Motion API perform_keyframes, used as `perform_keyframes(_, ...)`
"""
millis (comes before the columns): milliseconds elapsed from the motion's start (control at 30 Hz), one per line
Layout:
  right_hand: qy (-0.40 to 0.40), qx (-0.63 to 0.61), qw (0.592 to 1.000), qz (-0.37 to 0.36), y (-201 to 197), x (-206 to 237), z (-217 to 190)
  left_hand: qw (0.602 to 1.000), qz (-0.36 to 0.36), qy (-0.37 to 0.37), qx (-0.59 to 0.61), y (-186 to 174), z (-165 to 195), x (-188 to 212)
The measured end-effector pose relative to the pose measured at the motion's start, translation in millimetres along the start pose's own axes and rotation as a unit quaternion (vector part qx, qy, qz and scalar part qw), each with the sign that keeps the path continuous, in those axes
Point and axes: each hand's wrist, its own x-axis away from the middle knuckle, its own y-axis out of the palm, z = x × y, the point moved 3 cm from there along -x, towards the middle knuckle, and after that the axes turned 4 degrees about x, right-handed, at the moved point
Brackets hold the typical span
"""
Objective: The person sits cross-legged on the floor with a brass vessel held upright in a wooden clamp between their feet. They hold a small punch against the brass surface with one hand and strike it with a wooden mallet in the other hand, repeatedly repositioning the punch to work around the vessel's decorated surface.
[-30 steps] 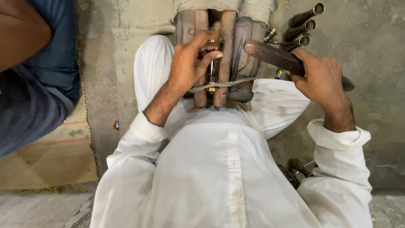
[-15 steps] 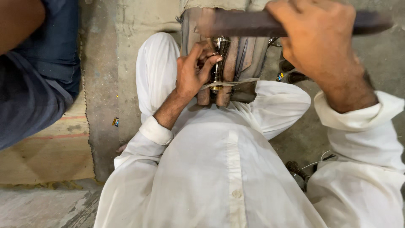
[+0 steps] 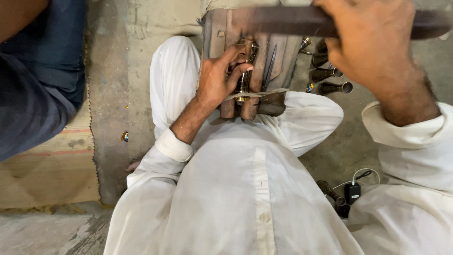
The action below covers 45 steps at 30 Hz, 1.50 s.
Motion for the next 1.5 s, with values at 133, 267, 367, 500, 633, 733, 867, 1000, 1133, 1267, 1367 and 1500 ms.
perform_keyframes(133, 0.061, 0.055, 0.981, -0.178, 6, 0, 0, 0.998, -0.027, -0.043, -0.043, 3, -12, 2)
perform_keyframes(267, 0.041, 0.038, 0.988, -0.145, 5, 8, -2, 0.997, 0.032, 0.032, 0.060, -2, -19, -5)
perform_keyframes(367, 0.098, -0.044, 0.979, -0.170, 17, 23, 5, 0.998, -0.009, -0.006, 0.066, -6, -23, -12)
perform_keyframes(500, 0.162, -0.139, 0.965, -0.152, 35, 47, 6, 0.983, -0.136, 0.116, 0.033, -10, -6, -23)
perform_keyframes(633, 0.125, -0.180, 0.975, 0.033, 39, 64, -3, 0.970, -0.203, 0.132, 0.006, -11, 6, -33)
perform_keyframes(733, 0.302, -0.291, 0.907, 0.042, 43, 76, 3, 0.967, -0.216, 0.133, -0.013, -14, 7, -35)
perform_keyframes(867, 0.115, -0.121, 0.985, 0.037, 25, 70, -3, 0.968, -0.210, 0.137, -0.006, -14, 5, -32)
perform_keyframes(1000, 0.098, -0.091, 0.991, 0.017, 18, 62, -5, 0.981, -0.178, 0.078, 0.006, -11, -1, -25)
perform_keyframes(1133, 0.048, -0.043, 0.997, 0.034, 17, 44, -10, 0.984, -0.127, 0.126, 0.020, -13, -8, -17)
perform_keyframes(1267, 0.038, -0.117, 0.990, 0.061, 3, 18, -4, 0.995, -0.078, 0.035, 0.056, -6, -25, -3)
perform_keyframes(1367, -0.023, -0.014, 0.999, 0.033, -10, -5, -10, 0.997, -0.024, 0.042, 0.056, 1, -33, 1)
perform_keyframes(1500, -0.059, 0.063, 0.996, 0.008, -15, -35, -19, 0.997, 0.029, -0.005, 0.072, 5, -36, 6)
